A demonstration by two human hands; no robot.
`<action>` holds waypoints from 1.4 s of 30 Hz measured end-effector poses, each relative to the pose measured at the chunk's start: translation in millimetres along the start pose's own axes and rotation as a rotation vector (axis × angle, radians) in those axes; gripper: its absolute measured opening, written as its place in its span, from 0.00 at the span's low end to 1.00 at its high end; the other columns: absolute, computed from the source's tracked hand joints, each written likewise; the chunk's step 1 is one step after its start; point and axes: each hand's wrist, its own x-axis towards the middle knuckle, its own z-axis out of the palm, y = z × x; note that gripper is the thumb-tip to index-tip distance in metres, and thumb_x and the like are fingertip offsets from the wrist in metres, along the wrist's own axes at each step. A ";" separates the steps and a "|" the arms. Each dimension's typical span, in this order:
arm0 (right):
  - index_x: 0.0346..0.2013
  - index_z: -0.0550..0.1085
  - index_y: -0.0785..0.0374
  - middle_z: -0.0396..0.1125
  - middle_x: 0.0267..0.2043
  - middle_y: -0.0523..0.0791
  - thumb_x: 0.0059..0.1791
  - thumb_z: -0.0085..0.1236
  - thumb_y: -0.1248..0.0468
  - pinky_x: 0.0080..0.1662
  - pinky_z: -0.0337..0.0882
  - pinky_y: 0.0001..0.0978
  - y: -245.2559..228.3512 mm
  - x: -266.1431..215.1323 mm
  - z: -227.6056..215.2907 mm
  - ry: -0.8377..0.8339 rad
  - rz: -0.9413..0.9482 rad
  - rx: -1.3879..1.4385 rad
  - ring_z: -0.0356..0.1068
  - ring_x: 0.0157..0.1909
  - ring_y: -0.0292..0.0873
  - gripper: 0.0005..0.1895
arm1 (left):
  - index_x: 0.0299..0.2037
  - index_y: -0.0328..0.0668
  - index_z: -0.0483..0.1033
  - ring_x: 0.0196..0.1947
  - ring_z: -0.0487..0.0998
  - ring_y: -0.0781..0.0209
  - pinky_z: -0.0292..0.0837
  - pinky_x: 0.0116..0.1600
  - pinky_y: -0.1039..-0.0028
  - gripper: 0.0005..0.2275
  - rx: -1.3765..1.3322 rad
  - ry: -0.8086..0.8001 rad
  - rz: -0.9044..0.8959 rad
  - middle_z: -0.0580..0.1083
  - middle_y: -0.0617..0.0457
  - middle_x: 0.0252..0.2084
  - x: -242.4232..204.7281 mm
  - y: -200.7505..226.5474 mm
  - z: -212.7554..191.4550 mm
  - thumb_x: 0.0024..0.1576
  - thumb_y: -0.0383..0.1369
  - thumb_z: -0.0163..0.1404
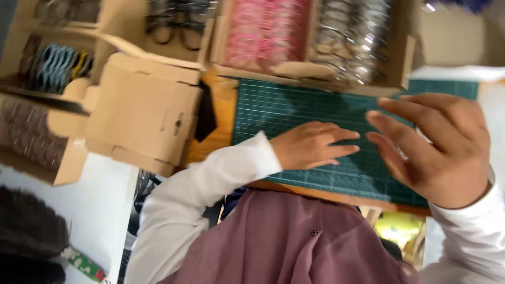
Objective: The person unpacks a pair of black-framed glasses from a black plastic bag, wipes the lenses and frame with a white cloth, and then places the glasses into a clear plastic bag. The person then wraps the bagged glasses in bubble wrap.
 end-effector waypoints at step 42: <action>0.28 0.78 0.51 0.71 0.28 0.40 0.48 0.65 0.51 0.28 0.72 0.40 -66.1 319.2 350.6 -0.309 -0.030 -0.107 0.73 0.33 0.49 0.10 | 0.31 0.39 0.75 0.26 0.75 0.48 0.72 0.27 0.59 0.02 -0.099 0.227 -0.189 0.76 0.49 0.29 3.4 -39.7 -6.1 0.56 0.26 0.53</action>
